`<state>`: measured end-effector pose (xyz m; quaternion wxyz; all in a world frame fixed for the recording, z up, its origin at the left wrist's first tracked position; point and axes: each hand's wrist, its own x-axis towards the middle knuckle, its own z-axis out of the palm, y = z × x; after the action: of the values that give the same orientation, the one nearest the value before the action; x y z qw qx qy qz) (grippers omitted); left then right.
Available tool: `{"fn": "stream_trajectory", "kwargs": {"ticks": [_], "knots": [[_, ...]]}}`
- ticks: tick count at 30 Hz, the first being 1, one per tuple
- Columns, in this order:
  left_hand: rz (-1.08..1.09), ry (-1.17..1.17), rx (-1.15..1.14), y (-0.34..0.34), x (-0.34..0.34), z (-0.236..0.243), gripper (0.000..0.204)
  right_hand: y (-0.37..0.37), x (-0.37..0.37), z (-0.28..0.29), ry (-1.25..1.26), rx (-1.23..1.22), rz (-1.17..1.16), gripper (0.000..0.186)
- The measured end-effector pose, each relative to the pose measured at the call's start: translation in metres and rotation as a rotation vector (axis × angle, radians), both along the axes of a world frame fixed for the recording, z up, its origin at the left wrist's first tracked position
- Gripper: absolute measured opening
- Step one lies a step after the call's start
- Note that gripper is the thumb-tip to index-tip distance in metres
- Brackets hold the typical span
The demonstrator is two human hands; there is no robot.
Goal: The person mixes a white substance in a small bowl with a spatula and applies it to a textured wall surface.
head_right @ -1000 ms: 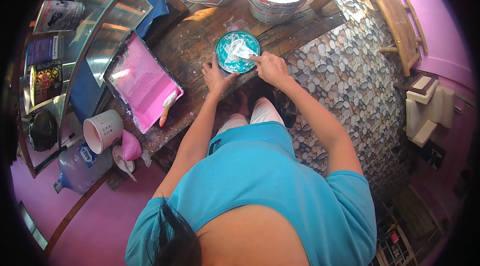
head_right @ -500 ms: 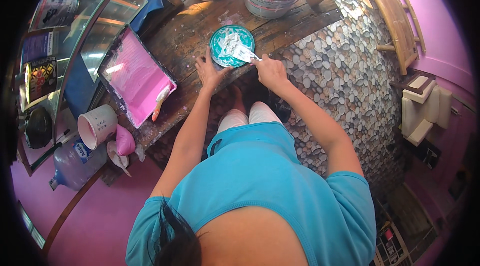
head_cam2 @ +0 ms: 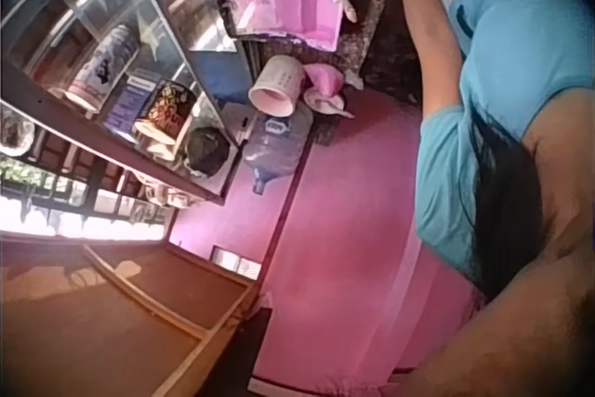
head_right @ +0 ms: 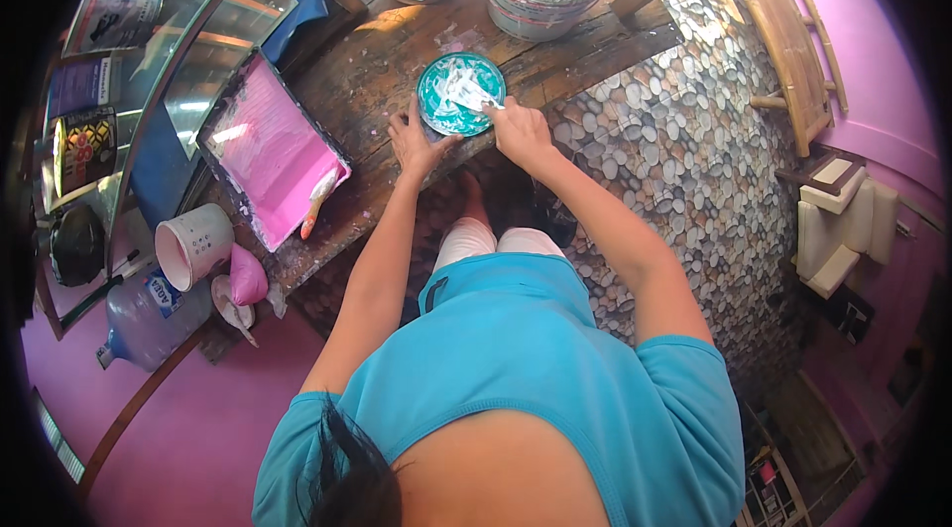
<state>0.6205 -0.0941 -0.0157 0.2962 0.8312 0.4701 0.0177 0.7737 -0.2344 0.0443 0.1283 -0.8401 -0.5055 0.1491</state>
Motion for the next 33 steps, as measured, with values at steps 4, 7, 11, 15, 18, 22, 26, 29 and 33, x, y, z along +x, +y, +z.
{"fn": "stream_trajectory", "kwargs": {"ticks": [4,7,11,15,18,22,26,29,33], "knots": [[-0.005,-0.041,0.066,0.001,-0.005,-0.005,0.118,-0.018,0.006,0.040,0.031,-0.030,0.004,0.031],[0.005,-0.042,0.058,0.000,-0.006,-0.006,0.118,-0.031,0.004,0.033,0.000,-0.095,0.021,0.031],[0.000,-0.020,0.059,0.001,-0.002,-0.003,0.119,-0.017,0.004,0.013,0.028,-0.036,-0.016,0.032],[0.005,-0.022,0.066,0.000,-0.004,-0.005,0.119,0.015,0.012,0.022,0.091,0.023,-0.067,0.027],[-0.001,-0.023,0.080,0.002,-0.002,-0.007,0.119,0.020,0.011,0.000,0.059,0.021,-0.037,0.030],[0.004,-0.021,0.042,0.001,-0.002,0.001,0.118,0.004,0.012,0.005,0.022,-0.032,0.049,0.032],[0.017,-0.020,0.037,0.002,-0.004,-0.002,0.116,-0.014,0.018,0.042,0.024,-0.052,0.022,0.026],[0.012,-0.030,0.044,-0.002,-0.004,-0.003,0.117,-0.026,0.013,0.017,-0.025,-0.117,0.025,0.028],[0.007,-0.037,0.045,0.002,-0.002,-0.007,0.119,-0.016,0.011,0.002,0.010,-0.029,-0.004,0.034]]}}
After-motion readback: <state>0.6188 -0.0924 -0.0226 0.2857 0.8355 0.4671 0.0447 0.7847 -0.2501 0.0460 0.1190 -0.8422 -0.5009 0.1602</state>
